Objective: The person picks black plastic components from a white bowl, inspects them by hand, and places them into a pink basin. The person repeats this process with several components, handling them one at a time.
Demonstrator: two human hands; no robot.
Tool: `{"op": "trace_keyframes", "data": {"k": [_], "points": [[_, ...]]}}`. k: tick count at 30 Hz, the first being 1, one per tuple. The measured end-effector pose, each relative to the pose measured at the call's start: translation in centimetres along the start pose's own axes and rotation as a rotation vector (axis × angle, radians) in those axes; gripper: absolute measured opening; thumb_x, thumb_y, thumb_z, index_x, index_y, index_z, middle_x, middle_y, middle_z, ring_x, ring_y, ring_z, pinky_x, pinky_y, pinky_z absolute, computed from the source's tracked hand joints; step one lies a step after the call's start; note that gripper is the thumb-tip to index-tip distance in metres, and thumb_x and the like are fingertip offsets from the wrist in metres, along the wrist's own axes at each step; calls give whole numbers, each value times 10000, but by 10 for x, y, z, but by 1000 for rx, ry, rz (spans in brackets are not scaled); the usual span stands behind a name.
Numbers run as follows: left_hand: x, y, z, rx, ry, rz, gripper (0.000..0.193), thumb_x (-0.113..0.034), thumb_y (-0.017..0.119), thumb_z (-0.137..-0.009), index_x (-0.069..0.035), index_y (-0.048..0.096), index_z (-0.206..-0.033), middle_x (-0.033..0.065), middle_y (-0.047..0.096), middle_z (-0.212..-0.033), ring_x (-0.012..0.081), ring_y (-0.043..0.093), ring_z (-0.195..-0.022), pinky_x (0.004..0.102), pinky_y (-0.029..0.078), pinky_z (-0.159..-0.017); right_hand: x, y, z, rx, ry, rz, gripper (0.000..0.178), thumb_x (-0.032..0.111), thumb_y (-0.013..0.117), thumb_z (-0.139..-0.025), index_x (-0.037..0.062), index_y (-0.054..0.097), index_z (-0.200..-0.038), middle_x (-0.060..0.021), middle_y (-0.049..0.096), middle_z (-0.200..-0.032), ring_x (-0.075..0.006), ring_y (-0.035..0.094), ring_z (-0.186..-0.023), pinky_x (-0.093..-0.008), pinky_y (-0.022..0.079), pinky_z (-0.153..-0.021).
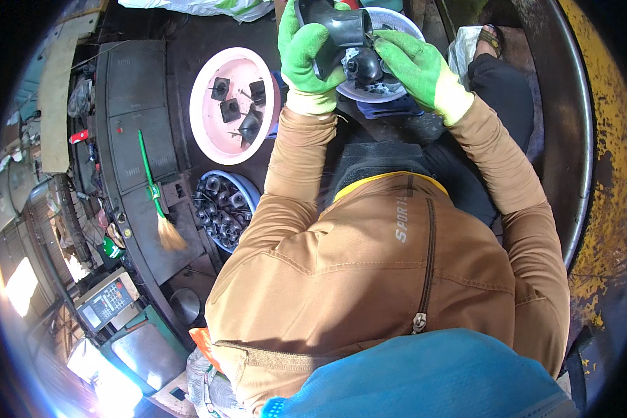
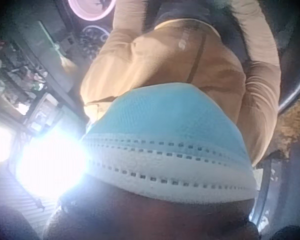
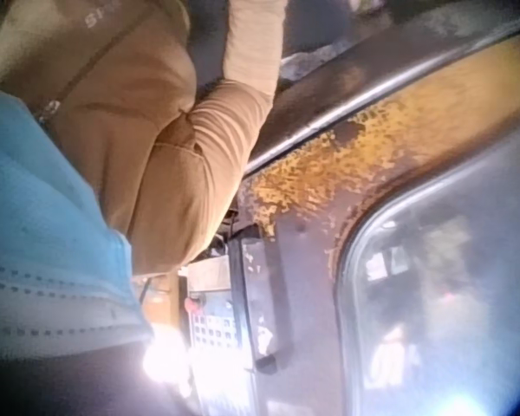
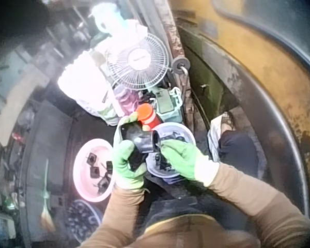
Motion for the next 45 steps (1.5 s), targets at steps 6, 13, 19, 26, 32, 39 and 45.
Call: {"op": "trace_keyframes", "data": {"k": [6,13,19,26,32,39,45], "points": [[2,2,0,-6,136,-289,781,-350,778,-707,25,458,-1312,106,542,-1251,196,550,-1088,316,441,-957,4,6,8,72,516,-612,281,238,561,-946,67,648,-1150,24,612,-801,-53,525,-662,-204,417,-588],[7,-1,-2,222,412,-556,572,-246,808,-739,-139,486,-1199,143,369,-1455,287,403,-1304,441,302,-1101,-2,-5,4,119,512,-765,308,279,583,-935,47,651,-1125,22,580,-750,-49,483,-622,-201,378,-553],[21,-11,9,-174,191,51,556,-192,538,-851,-101,418,-1386,142,460,-1414,328,448,-1291,529,353,-1085,-29,-12,-11,-24,66,105,369,352,538,-941,98,622,-1195,-110,643,-1175,-275,592,-1110,-366,461,-933],[19,-45,19,-12,-396,307,666,-362,633,-799,-166,424,-1400,164,396,-1446,354,354,-1349,590,266,-1110,-25,-20,-2,134,-273,797,338,265,471,-936,190,603,-1238,-51,596,-1269,-244,586,-1131,-403,506,-911],[24,-58,23,-152,-425,243,392,-307,550,-926,-158,493,-1284,149,519,-1319,347,540,-1182,575,471,-953,-23,-18,-4,164,-360,877,341,242,504,-920,188,595,-1244,-39,605,-1257,-230,616,-1079,-382,532,-860],[18,-51,26,-164,-370,194,560,-193,583,-845,-39,429,-1362,202,508,-1315,404,494,-1224,646,376,-1012,-19,-17,-7,68,-427,830,311,120,592,-860,96,646,-1165,-50,612,-1246,-266,662,-982,-358,555,-814],[5,-31,24,-155,-223,188,586,-69,608,-784,-174,454,-1340,178,516,-1291,403,503,-1211,621,403,-1001,-12,-14,-2,73,-608,809,340,181,539,-907,152,607,-1239,-79,592,-1276,-245,608,-1095,-390,524,-884]]}}
Point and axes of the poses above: each hand's wrist, its own z-axis away from the middle knuckle, its own y-axis out of the palm, x = y × z, the point moved 2 cm from there along -z, towards the middle knuckle
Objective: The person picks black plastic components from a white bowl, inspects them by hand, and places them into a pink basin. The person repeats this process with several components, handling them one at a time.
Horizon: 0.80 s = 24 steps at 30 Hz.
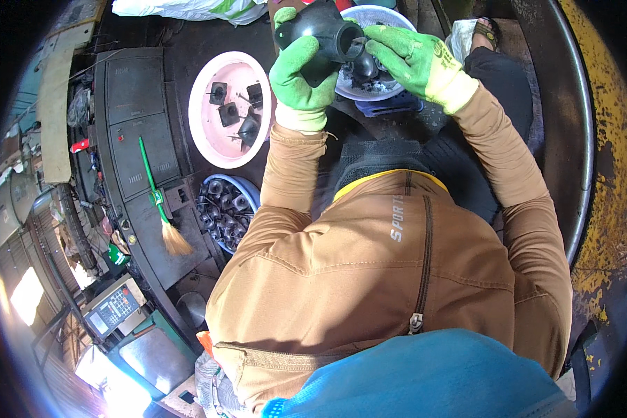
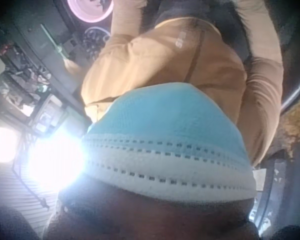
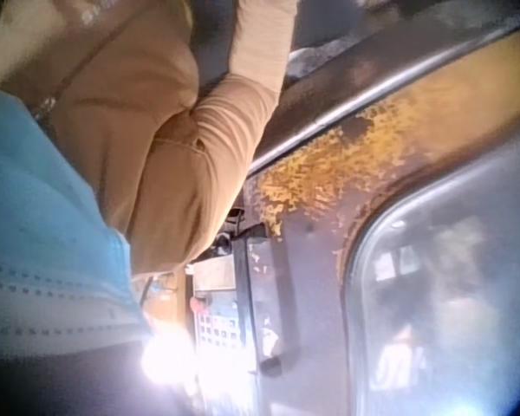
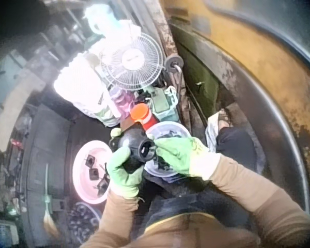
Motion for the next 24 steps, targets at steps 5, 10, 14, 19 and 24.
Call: {"op": "trace_keyframes", "data": {"k": [5,10,14,19,24], "points": [[-1,20,4,34,68,50,486,26,556,-778,-177,486,-1215,140,584,-1148,313,599,-1064,466,499,-924,10,2,-1,-43,208,-296,300,127,579,-879,78,641,-1169,-119,608,-1216,-286,620,-1046,-381,511,-897],[2,23,0,104,251,-230,550,39,582,-756,-186,473,-1247,140,522,-1252,340,543,-1152,491,477,-968,16,3,-3,-83,341,-480,285,150,580,-904,21,627,-1154,-168,620,-1155,-288,632,-1004,-356,512,-852],[8,23,-7,174,342,-273,538,57,575,-758,-189,463,-1223,146,497,-1308,310,531,-1147,464,477,-964,24,3,-4,-130,654,-858,302,220,567,-938,18,615,-1158,-142,657,-1069,-238,650,-940,-324,504,-805],[9,26,-7,199,485,-450,458,-45,712,-756,-155,504,-1150,190,368,-1443,317,421,-1275,439,364,-1057,35,-2,-5,-85,1012,-1421,300,270,565,-948,41,616,-1135,-29,623,-845,-110,577,-713,-240,447,-613],[10,20,-11,186,792,-889,419,-181,690,-850,-148,526,-1234,215,405,-1434,352,467,-1256,465,441,-1006,41,-10,-7,66,1063,-1985,293,290,485,-989,42,597,-1100,41,459,-670,-44,365,-497,-211,289,-447]]}}
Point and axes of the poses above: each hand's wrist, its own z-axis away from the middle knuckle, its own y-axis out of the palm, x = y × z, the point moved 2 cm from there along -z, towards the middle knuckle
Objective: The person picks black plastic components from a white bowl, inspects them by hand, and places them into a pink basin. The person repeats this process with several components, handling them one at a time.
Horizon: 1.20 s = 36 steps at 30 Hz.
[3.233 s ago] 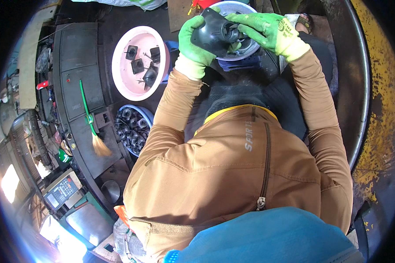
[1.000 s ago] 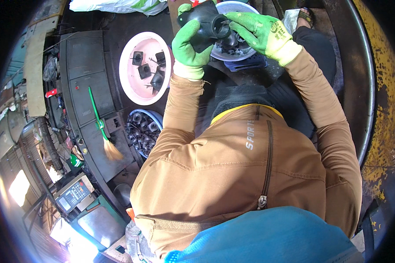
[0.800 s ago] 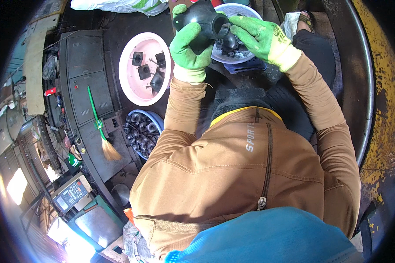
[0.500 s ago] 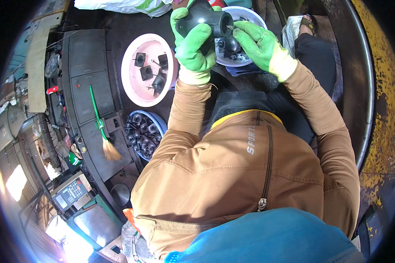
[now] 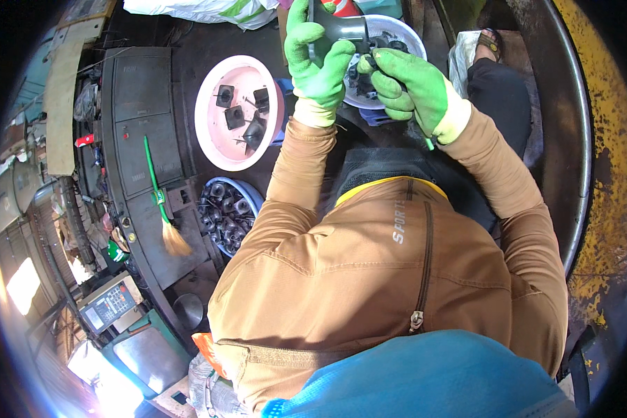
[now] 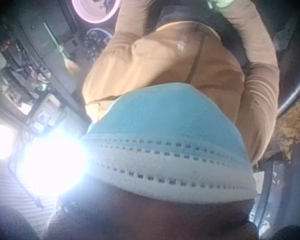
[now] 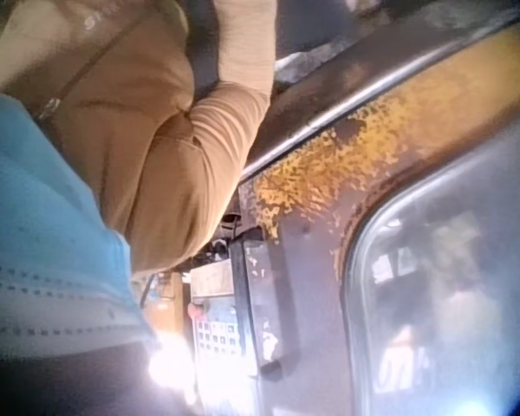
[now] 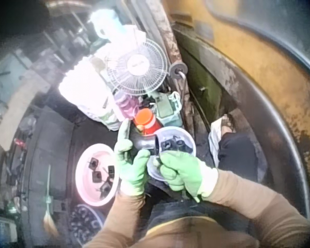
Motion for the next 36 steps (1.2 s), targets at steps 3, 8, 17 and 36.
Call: {"op": "trace_keyframes", "data": {"k": [3,8,17,36], "points": [[19,-6,5,-92,-161,295,475,16,616,-797,-179,466,-1204,142,505,-1317,301,561,-1114,473,494,-940,7,-2,-10,311,29,-521,288,271,412,-1019,39,566,-1095,58,343,-618,-47,263,-440,-218,246,-427],[39,-25,20,-305,-735,1135,436,-305,568,-915,-241,454,-1331,196,542,-1292,487,508,-1179,690,398,-970,31,-58,-32,-113,-363,-619,321,331,461,-996,47,547,-1117,49,308,-669,-73,303,-527,-234,292,-509],[39,-65,30,-599,-656,1164,298,-240,501,-961,-172,551,-1247,147,574,-1270,368,570,-1146,591,473,-950,11,-90,-54,-189,-253,-347,324,381,481,-979,84,567,-1077,21,442,-711,-109,388,-572,-269,333,-521],[-70,-230,92,-461,-69,-881,431,-70,585,-886,-19,495,-1304,153,592,-1254,252,585,-1141,340,470,-981,26,-80,-90,-100,44,223,338,220,554,-935,56,531,-1230,14,552,-882,-93,469,-677,-230,407,-593]]}}
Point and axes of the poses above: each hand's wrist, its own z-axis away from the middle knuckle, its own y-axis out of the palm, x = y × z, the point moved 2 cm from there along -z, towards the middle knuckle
